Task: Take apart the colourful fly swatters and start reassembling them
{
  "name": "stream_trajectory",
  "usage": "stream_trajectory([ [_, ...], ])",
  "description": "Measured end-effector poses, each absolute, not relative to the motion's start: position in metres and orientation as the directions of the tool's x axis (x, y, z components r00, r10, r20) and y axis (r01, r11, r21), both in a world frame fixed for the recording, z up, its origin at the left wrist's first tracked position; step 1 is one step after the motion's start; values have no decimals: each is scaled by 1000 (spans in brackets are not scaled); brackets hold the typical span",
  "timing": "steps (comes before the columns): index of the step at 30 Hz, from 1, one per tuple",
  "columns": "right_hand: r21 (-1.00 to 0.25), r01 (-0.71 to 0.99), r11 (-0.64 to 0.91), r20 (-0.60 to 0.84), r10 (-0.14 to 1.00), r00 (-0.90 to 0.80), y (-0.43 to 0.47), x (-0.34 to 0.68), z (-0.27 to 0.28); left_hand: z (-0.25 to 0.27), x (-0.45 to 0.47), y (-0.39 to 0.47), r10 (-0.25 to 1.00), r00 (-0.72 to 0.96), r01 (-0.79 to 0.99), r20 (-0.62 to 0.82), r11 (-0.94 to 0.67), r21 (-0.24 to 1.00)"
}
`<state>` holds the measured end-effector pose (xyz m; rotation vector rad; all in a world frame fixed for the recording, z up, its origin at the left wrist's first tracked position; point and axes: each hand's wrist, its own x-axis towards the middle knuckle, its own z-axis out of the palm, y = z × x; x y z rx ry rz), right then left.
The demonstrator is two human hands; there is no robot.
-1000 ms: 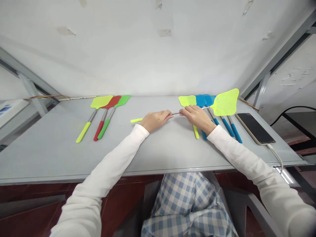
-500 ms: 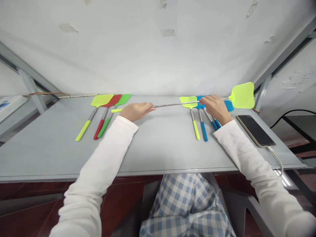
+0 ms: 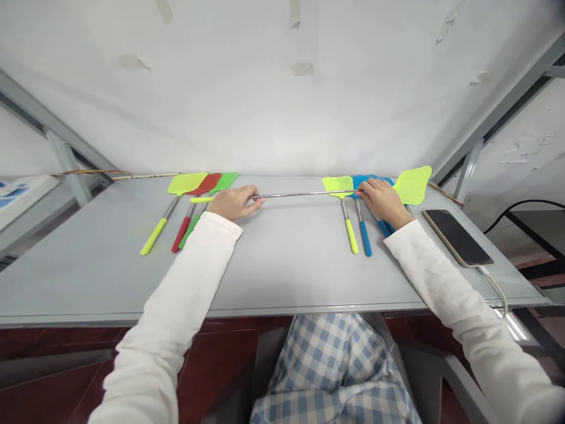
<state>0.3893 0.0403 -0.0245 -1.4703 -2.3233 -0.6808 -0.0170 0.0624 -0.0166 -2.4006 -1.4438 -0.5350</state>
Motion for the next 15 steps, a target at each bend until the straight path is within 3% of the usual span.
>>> stream_trajectory([
  [4,200,916,349,442,802,-402,45,398,-27,-8,-17,60,904,319,935,285,-350,62],
  [7,176,911,372,419,809,-411,47,401,-28,-8,-18,61,935,309,943,174,-324,68],
  [11,180,894,410,460,768,-445,42,401,-24,-11,-16,61,934,286,958,213,-286,-29],
  [15,186,916,354,562,727,-395,29,403,-16,-9,-13,59,922,260,964,287,-232,-126],
])
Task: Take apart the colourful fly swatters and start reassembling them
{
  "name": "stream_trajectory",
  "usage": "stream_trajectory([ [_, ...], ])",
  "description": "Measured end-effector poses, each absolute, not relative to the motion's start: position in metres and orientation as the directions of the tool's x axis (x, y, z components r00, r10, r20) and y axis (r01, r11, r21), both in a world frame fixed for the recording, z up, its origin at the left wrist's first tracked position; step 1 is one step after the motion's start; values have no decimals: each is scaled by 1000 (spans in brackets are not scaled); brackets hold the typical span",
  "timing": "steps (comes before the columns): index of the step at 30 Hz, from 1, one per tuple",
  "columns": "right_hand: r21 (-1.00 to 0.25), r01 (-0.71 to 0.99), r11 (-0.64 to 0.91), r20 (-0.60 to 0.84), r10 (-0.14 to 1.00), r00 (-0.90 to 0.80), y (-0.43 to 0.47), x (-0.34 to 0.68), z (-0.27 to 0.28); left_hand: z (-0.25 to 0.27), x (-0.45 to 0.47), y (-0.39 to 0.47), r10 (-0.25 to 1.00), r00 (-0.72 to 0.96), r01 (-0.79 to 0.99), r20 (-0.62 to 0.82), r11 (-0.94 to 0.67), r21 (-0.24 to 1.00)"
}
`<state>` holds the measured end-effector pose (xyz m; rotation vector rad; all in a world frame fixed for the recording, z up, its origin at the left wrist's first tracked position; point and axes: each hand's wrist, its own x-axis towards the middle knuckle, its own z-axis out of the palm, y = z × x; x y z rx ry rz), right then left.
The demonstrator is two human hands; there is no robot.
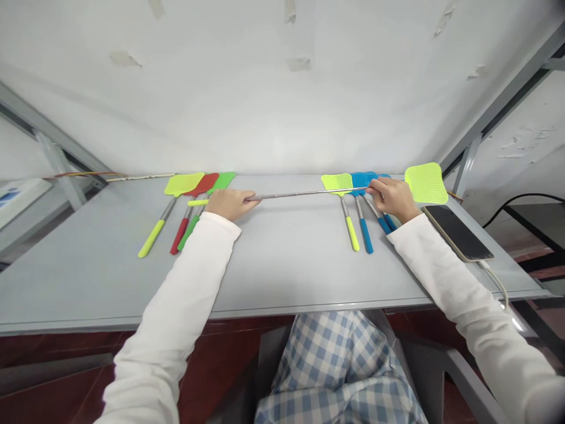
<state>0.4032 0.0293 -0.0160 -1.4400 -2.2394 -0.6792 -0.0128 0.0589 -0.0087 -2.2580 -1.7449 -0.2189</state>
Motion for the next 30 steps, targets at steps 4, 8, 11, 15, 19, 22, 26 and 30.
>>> stream_trajectory([
  [4,181,927,327,579,726,-369,22,396,-14,-2,-6,54,905,263,962,335,-217,-168],
  [8,182,909,375,522,747,-412,18,370,-15,2,15,43,916,260,965,305,-242,-98],
  [11,196,905,377,465,777,-424,12,346,-13,-1,37,32,928,249,969,278,-240,-64],
  [15,232,892,388,340,827,-448,-3,312,-11,-7,65,19,912,344,939,225,-328,-107],
  [19,228,890,394,295,844,-449,-16,284,-10,-10,81,12,902,372,928,220,-358,-100],
  [22,216,891,399,309,838,-450,-16,277,-11,-11,81,13,908,353,936,228,-345,-73],
  [26,200,867,455,424,758,-496,-10,279,-13,-13,73,21,919,327,945,219,-324,-52],
  [30,139,876,462,556,695,-455,-10,289,-12,-14,54,31,939,242,970,243,-234,-64],
])
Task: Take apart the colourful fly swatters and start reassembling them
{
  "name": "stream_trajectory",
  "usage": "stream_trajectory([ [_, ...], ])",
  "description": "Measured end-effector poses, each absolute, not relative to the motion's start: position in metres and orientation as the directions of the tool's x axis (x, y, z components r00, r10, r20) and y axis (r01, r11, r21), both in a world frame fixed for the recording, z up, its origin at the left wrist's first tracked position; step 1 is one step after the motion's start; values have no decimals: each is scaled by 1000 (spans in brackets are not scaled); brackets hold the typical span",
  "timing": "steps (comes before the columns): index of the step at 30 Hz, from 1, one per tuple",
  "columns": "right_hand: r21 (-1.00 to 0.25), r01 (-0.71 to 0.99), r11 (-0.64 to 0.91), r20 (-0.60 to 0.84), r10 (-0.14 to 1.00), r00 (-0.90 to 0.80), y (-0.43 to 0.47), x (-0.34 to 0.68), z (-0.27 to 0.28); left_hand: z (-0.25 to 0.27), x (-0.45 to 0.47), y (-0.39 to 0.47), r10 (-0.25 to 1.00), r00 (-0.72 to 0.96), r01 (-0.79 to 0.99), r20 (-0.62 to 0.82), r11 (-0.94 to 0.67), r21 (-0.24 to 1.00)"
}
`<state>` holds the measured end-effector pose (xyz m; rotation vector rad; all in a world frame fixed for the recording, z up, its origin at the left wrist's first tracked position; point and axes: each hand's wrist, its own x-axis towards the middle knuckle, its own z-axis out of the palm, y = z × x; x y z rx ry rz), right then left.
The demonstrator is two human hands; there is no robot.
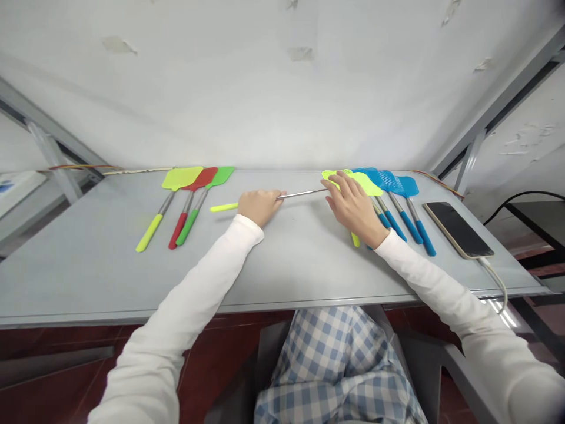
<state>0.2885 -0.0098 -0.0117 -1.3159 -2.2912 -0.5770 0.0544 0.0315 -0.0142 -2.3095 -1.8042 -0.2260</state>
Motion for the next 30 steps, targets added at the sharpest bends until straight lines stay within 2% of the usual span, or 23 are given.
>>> stream_trajectory([
  [4,-45,916,398,657,703,-273,-1,312,-9,-14,34,41,935,152,988,320,-143,-50],
  [7,-288,907,307,701,713,-19,13,333,-14,-16,26,46,913,137,990,384,-134,-35],
  [9,-505,810,298,631,768,111,24,344,-22,-19,24,48,900,148,988,410,-149,-30],
  [11,-731,620,285,482,859,173,34,353,-31,-21,25,48,900,157,987,406,-161,-25],
  [12,-818,509,267,405,896,182,38,355,-35,-22,26,48,904,163,986,394,-167,-25],
  [14,-914,327,240,310,933,182,44,359,-40,-23,30,47,913,181,983,365,-180,-37],
  [16,-937,235,257,300,938,171,45,360,-40,-23,35,46,920,203,979,336,-195,-57],
  [21,-937,192,292,314,945,93,30,344,-33,-23,54,39,937,270,962,221,-255,-93],
  [30,-884,292,364,379,925,-8,6,310,-31,-26,76,25,928,338,941,156,-331,-69],
])
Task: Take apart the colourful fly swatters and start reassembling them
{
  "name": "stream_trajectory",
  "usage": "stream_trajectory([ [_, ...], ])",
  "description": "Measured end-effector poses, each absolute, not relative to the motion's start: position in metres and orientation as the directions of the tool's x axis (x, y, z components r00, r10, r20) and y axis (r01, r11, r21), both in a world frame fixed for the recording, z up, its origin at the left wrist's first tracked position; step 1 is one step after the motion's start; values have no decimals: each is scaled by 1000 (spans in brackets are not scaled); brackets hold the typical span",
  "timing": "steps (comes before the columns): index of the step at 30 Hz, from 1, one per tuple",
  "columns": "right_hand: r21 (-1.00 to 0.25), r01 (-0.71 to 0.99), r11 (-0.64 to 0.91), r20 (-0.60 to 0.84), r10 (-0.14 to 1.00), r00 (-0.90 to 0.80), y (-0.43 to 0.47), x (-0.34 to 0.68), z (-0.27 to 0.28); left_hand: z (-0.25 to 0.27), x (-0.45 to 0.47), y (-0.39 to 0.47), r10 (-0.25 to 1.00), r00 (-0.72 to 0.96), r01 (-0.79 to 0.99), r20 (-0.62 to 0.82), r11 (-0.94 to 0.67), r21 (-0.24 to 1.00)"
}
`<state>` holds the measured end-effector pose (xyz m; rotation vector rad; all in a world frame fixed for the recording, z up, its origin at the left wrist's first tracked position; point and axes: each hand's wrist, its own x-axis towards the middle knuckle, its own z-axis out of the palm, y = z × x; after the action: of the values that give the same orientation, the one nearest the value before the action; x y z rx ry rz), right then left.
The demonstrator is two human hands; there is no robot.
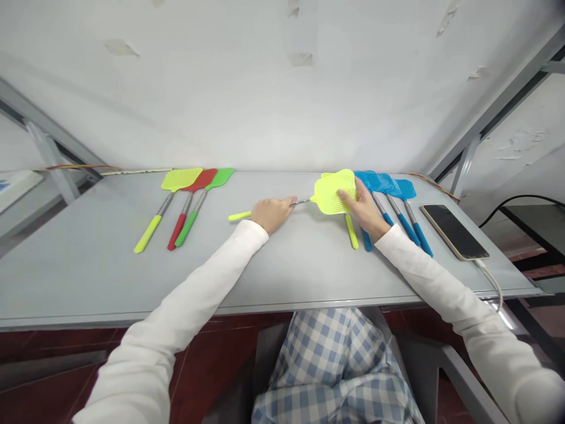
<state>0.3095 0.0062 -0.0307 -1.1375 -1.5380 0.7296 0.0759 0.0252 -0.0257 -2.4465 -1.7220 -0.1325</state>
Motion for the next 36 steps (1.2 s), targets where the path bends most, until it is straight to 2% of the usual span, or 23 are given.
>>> stream_trajectory([
  [4,-885,296,359,362,931,-46,2,302,-30,-25,79,25,908,375,927,186,-370,-62],
  [8,-928,173,329,321,944,-72,3,305,-22,-22,72,28,870,400,911,289,-411,-25],
  [12,-936,107,336,335,942,-31,11,321,-22,-21,60,32,824,483,853,297,-519,54],
  [15,-925,148,349,355,935,18,20,337,-28,-22,54,34,831,493,843,258,-529,93],
  [18,-884,289,367,386,922,13,27,348,-34,-24,52,36,831,493,852,258,-521,53],
  [20,-757,501,420,516,854,63,26,348,-36,-26,52,36,826,490,854,278,-518,33],
  [22,-501,744,442,692,721,37,21,342,-34,-28,54,35,820,488,855,299,-518,26],
  [23,-347,829,438,746,664,-38,17,337,-33,-29,55,34,815,491,852,308,-523,25],
  [25,-56,885,462,731,623,-279,10,325,-30,-30,58,32,799,504,841,327,-540,21],
  [27,145,845,515,620,618,-483,6,313,-30,-31,62,29,777,527,825,345,-565,11],
  [30,279,809,517,537,615,-578,8,305,-32,-30,67,26,750,555,809,360,-587,-24],
  [36,339,818,466,559,599,-573,9,303,-36,-32,88,21,704,599,788,382,-604,-121],
])
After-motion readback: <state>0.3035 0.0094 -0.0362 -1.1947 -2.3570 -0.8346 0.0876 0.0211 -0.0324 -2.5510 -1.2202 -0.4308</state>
